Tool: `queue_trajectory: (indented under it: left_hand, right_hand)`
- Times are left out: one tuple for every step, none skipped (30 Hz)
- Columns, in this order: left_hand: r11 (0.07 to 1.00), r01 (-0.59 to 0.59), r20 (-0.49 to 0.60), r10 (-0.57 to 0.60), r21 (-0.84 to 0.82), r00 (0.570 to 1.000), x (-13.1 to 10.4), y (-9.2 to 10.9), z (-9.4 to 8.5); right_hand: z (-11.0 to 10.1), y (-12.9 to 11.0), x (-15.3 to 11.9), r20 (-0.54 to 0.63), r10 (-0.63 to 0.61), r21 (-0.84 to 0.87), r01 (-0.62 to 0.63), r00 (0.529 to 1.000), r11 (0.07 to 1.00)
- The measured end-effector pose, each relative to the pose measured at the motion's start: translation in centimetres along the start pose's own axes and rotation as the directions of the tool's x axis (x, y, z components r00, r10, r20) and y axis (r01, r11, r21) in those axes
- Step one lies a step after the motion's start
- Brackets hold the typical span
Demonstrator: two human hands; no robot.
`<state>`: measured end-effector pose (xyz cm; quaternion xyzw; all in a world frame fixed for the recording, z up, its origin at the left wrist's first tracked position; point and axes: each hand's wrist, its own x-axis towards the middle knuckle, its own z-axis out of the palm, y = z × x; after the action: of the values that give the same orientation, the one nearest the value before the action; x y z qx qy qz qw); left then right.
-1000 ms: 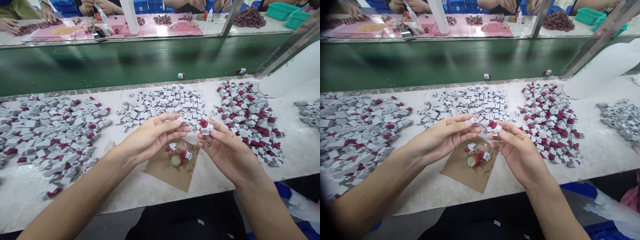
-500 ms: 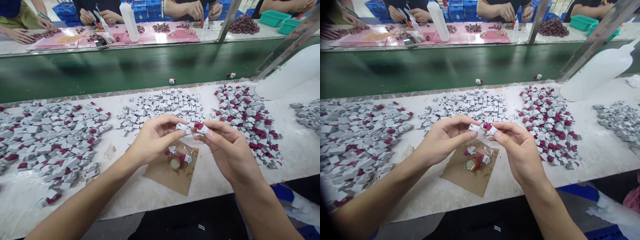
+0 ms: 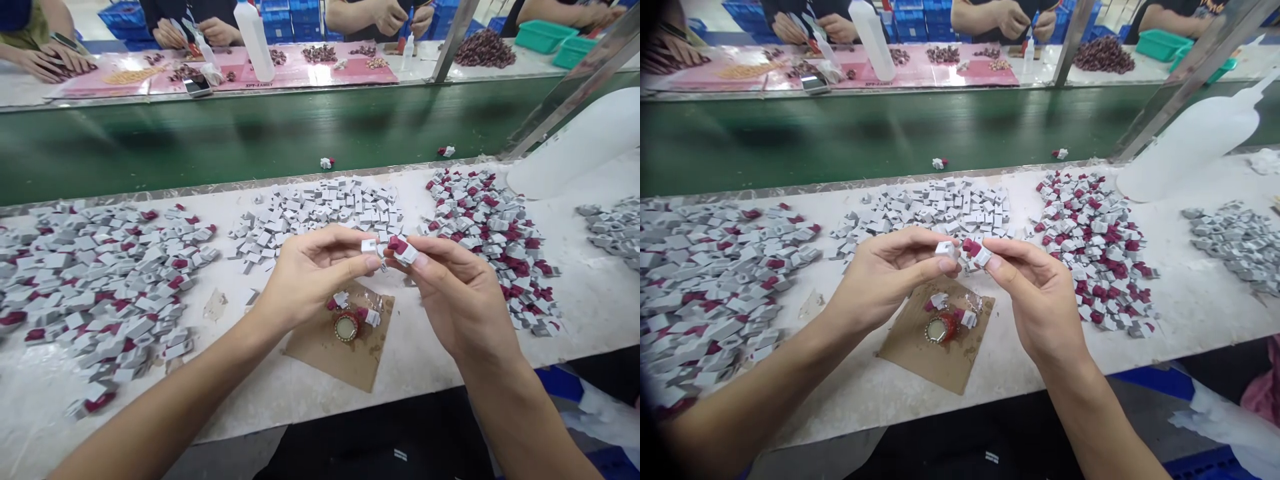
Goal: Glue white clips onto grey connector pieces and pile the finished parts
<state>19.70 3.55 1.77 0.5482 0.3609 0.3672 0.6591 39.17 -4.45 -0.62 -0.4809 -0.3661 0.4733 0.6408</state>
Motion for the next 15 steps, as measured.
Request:
queue_trajectory:
  left_hand:
    - [1.000,0.003,0.011,-0.003,0.006,1.000,-0.02,-0.06,0.02]
    - [1.000,0.005,0.022,-0.006,0.009,1.000,-0.01,-0.12,0.05]
    - [1.000,0.007,0.032,-0.007,0.010,0.999,0.01,-0.15,0.09]
    - [1.000,0.008,0.041,-0.009,0.012,0.999,0.04,-0.17,0.13]
    - [1.000,0.010,0.045,-0.011,0.017,0.999,0.07,-0.17,0.17]
    - [1.000,0.012,0.046,-0.013,0.022,0.999,0.09,-0.15,0.21]
    - [1.000,0.015,0.048,-0.016,0.028,0.999,0.12,-0.12,0.23]
    - [0.999,0.017,0.052,-0.019,0.033,0.998,0.13,-0.09,0.23]
    - [0.999,0.018,0.056,-0.020,0.037,0.998,0.15,-0.06,0.21]
    - [0.999,0.015,0.061,-0.018,0.040,0.998,0.17,-0.04,0.17]
    - [0.999,0.011,0.067,-0.014,0.043,0.998,0.20,-0.03,0.11]
    - [0.999,0.007,0.071,-0.010,0.048,0.997,0.23,-0.03,0.04]
    - [0.999,0.004,0.077,-0.008,0.054,0.997,0.27,-0.02,-0.05]
    - [0.998,0.002,0.086,-0.007,0.057,0.996,0.30,-0.01,-0.15]
    - [0.998,0.002,0.100,-0.008,0.058,0.995,0.32,0.03,-0.25]
  right_hand:
    - [0.02,0.03,-0.02,0.001,-0.005,-0.005,0.005,1.000,1.000]
    - [0.05,0.04,-0.05,0.000,-0.003,-0.009,0.003,1.000,1.000]
    - [0.09,0.04,-0.07,-0.001,0.003,-0.011,-0.003,1.000,1.000]
    - [0.13,0.03,-0.10,-0.004,0.011,-0.010,-0.011,1.000,1.000]
    - [0.16,0.02,-0.12,-0.007,0.020,-0.008,-0.020,1.000,1.000]
    - [0.18,0.00,-0.15,-0.009,0.028,-0.003,-0.028,1.000,1.000]
    - [0.19,0.00,-0.17,-0.009,0.033,0.002,-0.033,0.999,0.999]
    - [0.18,0.00,-0.20,-0.008,0.032,0.007,-0.032,0.999,0.999]
    - [0.16,0.02,-0.22,-0.002,0.031,0.007,-0.031,1.000,0.999]
    - [0.12,0.05,-0.23,0.006,0.029,0.003,-0.029,1.000,1.000]
    - [0.06,0.06,-0.24,0.020,0.025,-0.005,-0.025,0.999,1.000]
    - [-0.02,0.05,-0.23,0.039,0.017,-0.020,-0.016,0.999,1.000]
    - [-0.11,-0.01,-0.20,0.063,0.006,-0.042,-0.004,0.998,0.999]
    - [-0.21,-0.12,-0.15,0.089,-0.008,-0.068,0.014,0.996,0.998]
    - [-0.30,-0.30,-0.08,0.115,-0.023,-0.098,0.034,0.993,0.995]
